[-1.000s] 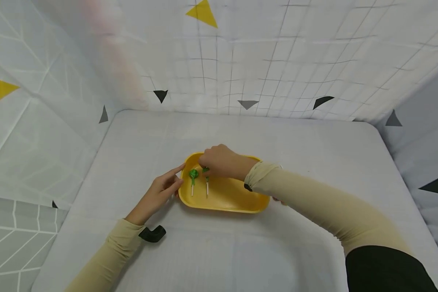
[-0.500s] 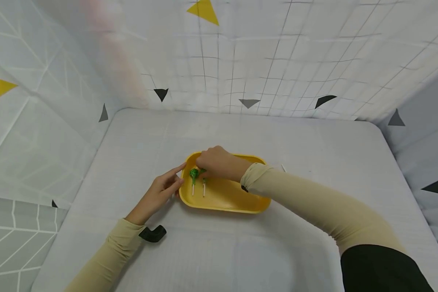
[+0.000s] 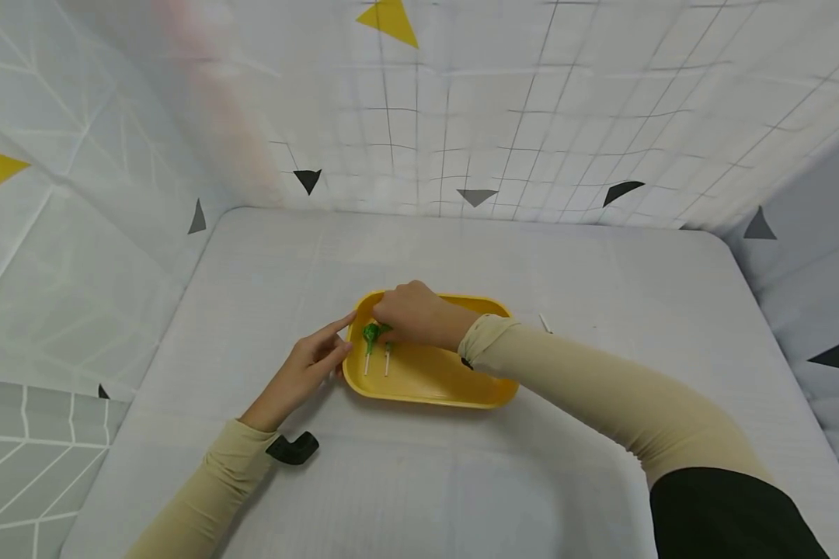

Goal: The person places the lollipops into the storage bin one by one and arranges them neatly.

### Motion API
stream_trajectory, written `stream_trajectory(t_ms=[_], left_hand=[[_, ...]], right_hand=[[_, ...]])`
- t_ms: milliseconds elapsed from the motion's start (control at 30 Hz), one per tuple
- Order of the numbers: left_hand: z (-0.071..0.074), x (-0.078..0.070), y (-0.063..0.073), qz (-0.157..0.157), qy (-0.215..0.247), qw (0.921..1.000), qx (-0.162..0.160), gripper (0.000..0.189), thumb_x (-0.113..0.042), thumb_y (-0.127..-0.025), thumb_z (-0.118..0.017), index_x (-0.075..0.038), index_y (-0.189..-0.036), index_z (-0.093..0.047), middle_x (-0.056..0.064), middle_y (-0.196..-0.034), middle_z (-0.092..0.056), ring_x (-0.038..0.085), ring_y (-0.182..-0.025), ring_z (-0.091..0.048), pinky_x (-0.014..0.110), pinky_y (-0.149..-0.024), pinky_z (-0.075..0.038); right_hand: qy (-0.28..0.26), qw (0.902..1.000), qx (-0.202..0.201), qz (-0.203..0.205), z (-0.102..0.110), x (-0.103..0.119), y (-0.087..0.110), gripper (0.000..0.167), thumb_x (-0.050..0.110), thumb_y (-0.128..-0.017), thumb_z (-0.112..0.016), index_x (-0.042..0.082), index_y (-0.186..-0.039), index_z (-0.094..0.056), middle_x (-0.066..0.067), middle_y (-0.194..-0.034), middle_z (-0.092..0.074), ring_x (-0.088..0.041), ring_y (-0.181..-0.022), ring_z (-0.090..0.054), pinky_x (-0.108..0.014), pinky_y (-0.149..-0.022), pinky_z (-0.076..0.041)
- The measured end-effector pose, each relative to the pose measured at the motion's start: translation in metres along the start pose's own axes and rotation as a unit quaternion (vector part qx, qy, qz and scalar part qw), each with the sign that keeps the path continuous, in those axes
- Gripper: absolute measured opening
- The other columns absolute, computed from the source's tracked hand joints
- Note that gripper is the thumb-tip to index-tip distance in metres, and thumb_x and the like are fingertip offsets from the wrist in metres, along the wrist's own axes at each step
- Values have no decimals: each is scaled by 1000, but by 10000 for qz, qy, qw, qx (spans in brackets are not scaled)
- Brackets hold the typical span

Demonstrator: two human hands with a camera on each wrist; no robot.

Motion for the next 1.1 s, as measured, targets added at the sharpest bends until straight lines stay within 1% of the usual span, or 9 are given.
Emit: stream_trajectory(t_ms=[267,500,600,700,800,1033,1100], left_hand=[[0,0,0,-7,49,10000,-12,52,-20,-109,-54,-14,-160,-41,16,-89,-64,33,-75,-62,33,-67,-53],[0,-1,0,-16,71,10000,-23,52,-20,-109,-54,-14,-159,-41,13,-88,-63,33,-74,-61,32,-68,-53],[0,-1,0,-20,72,10000,-18,52,-21,-109,-54,-14,-159,-42,14,-89,-63,33,-75,-61,32,-68,-53],[0,-1,0,-19,68,10000,-20,52,-21,-110,-54,-15,-159,-42,14,-89,-64,33,-75,-62,32,-68,-53],[0,-1,0,-16,77,10000,-22,52,-21,-109,-54,-15,-159,-42,14,-89,-64,33,-75,-62,32,-68,-53],[0,-2,0,-30,83,10000,-27,52,-21,-109,-54,-13,-159,-42,15,-89,-63,33,-75,-61,33,-67,-53],[-1,-2,0,-25,74,10000,-26,52,-21,-109,-54,-13,-159,-42,16,-90,-63,33,-75,-62,33,-67,-53]], right_hand=[[-137,9999,24,-12,3,1,2,35,48,-92,-76,16,-106,-75,1,-90,-73,-12,-67,-57,-30,-64,-56],[-197,9997,52,-101,6,-1,5,35,48,-93,-75,16,-106,-75,1,-95,-74,-12,-72,-62,-31,-67,-57],[-230,9996,91,-167,8,-2,7,33,48,-94,-74,16,-103,-75,1,-91,-73,-12,-68,-58,-31,-64,-55],[-298,9993,120,-171,8,-3,7,31,45,-96,-73,15,-97,-73,0,-84,-70,-11,-64,-51,-29,-59,-49],[-357,9992,107,-119,7,-3,8,29,43,-97,-73,14,-93,-72,1,-81,-66,-11,-64,-47,-26,-57,-44],[-430,9991,2,-42,5,-1,9,27,41,-96,-74,14,-98,-73,0,-85,-70,-11,-65,-49,-28,-59,-48],[-432,9991,-30,-37,5,-1,9,27,41,-96,-74,14,-98,-74,0,-85,-70,-11,-65,-49,-28,-59,-47]])
Point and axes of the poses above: each hand's wrist, its own y-axis away from the middle knuckle, its own z-axis out of the back of the hand, x = y × z, the point moved 4 cm from there along -y, towards the middle knuckle
